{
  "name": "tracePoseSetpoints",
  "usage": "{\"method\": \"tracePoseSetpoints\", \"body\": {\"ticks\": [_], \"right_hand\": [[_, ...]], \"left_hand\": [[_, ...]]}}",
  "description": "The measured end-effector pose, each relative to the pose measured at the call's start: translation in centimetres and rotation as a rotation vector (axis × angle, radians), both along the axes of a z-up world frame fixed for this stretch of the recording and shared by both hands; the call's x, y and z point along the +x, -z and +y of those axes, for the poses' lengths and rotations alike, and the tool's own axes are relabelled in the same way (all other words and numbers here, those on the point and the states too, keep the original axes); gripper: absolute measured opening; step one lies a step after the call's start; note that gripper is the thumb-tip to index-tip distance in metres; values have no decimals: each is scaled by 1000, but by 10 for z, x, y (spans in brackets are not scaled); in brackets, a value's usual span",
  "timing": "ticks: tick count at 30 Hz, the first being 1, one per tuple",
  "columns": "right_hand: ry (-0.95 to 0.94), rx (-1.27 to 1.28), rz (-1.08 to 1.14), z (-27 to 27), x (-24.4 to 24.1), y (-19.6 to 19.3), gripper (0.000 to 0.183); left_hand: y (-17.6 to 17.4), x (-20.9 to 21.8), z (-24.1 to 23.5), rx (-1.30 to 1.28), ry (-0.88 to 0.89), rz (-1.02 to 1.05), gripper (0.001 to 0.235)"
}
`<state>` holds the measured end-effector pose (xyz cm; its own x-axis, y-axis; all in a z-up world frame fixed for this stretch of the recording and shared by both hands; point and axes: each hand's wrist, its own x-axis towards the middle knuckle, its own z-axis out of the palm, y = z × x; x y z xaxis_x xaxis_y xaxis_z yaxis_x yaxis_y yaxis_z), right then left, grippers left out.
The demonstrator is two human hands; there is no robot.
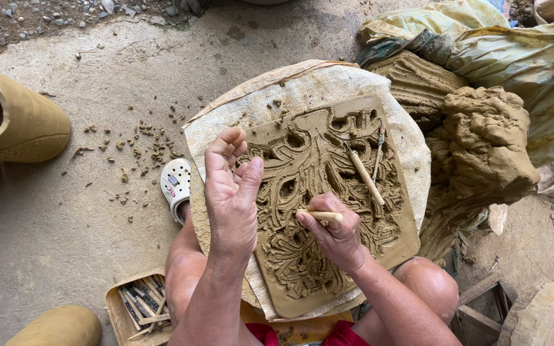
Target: The person carves intricate leaf and floral patterns into a flat slab of wet clay using wooden tools, occasionally picking out small pieces of clay by hand.
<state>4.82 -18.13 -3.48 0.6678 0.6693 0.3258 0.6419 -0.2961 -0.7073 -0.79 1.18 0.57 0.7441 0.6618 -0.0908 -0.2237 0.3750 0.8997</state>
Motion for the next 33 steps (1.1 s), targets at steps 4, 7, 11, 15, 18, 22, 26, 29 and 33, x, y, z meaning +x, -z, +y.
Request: {"method": "tracePoseSetpoints", "body": {"ticks": [4, 7, 11, 15, 18, 22, 26, 29, 33], "right_hand": [[-8, -29, 15, 2, 0, -2, 16], [-8, -47, 32, 4, 0, -5, 17], [-17, -72, 23, 6, -1, -8, 18], [-22, -70, 38, 8, -1, -9, 19], [-48, -53, 43, 9, -3, -9, 18], [-53, -69, 55, 9, -5, -10, 18], [-78, -83, 27, 7, -5, -12, 16], [-66, -98, 75, 5, -5, -11, 17], [-49, -7, 77, 2, -4, -7, 15]], "left_hand": [[-2, -1, -1, 20, 23, 15, 48], [-4, -1, -1, 8, 38, 13, 49], [-5, 0, -3, 26, 52, 27, 50], [-6, 0, -3, 33, 62, 40, 50], [-6, 0, -3, 68, 71, 70, 49], [-7, 0, -4, 84, 74, 82, 49], [-7, 0, -4, 83, 90, 88, 49], [-7, -1, -4, 97, 96, 86, 48], [-7, 1, -4, 91, 95, 76, 49]]}}
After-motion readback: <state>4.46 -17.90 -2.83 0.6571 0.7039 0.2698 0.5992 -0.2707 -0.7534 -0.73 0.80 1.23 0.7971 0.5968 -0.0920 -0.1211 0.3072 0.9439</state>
